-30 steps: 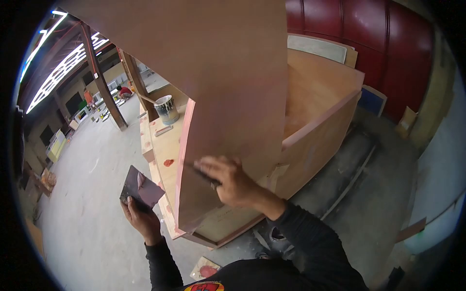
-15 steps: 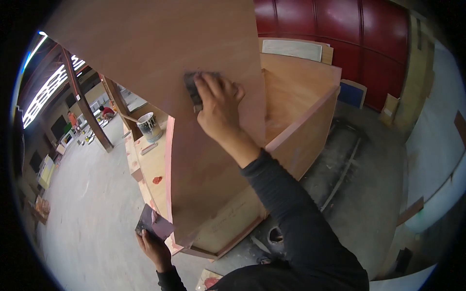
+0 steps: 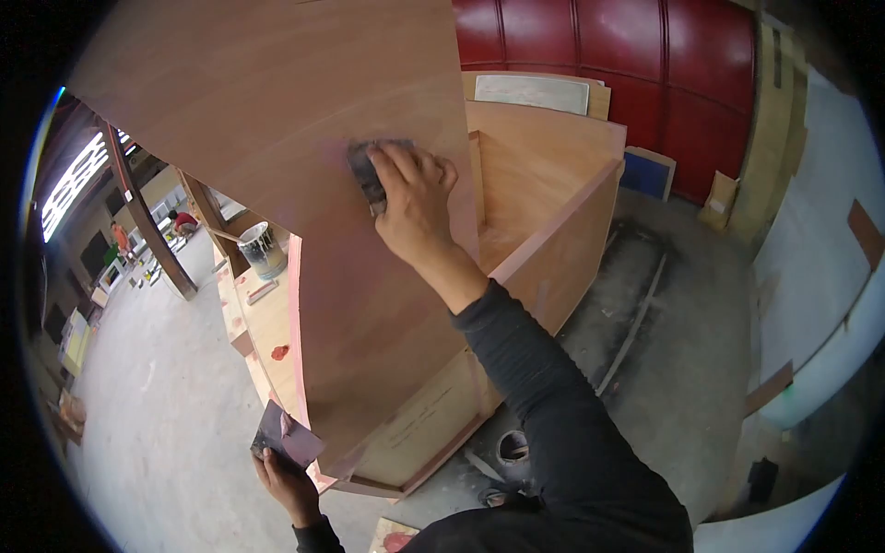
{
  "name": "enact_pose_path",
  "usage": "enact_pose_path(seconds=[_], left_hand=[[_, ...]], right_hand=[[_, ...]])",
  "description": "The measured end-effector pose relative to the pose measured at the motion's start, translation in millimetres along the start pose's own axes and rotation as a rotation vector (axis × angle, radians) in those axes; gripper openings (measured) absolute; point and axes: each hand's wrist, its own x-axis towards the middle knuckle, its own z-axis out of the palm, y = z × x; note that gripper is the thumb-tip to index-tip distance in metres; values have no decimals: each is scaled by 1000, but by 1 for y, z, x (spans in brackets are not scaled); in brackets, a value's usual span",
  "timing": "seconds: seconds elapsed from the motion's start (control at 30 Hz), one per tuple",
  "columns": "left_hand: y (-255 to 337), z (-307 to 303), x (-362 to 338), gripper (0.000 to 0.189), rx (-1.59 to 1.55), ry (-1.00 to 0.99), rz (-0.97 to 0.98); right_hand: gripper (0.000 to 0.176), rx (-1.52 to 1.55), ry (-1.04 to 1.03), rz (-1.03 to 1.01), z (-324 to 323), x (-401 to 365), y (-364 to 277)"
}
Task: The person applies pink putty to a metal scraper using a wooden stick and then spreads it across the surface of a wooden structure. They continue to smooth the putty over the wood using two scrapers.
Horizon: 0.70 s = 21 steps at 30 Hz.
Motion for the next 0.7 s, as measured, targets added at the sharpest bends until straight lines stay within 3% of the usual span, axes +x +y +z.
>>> enact_pose_path(seconds=[0.1, 0.23, 0.43, 0.53, 0.63, 0.7], left_hand=[[2, -7, -2, 29, 56, -13, -42], [-1, -2, 0, 30, -41, -43, -36], [-1, 12, -4, 29, 6, 0, -36], [-4, 11, -3, 29, 169, -42, -29], [-13, 16, 0, 32, 54, -3, -11], [-16, 15, 0, 33, 287, 30, 66]], right_hand=[[63, 34, -171, -28, -25, -9, 7], [61, -12, -86, 83, -37, 15, 26], [62, 3, 20, 48, -7, -2, 29], [62, 21, -214, 34, -34, -7, 37], [62, -4, -45, 100, -40, 14, 57], [61, -26, -24, 88, -27, 18, 65]])
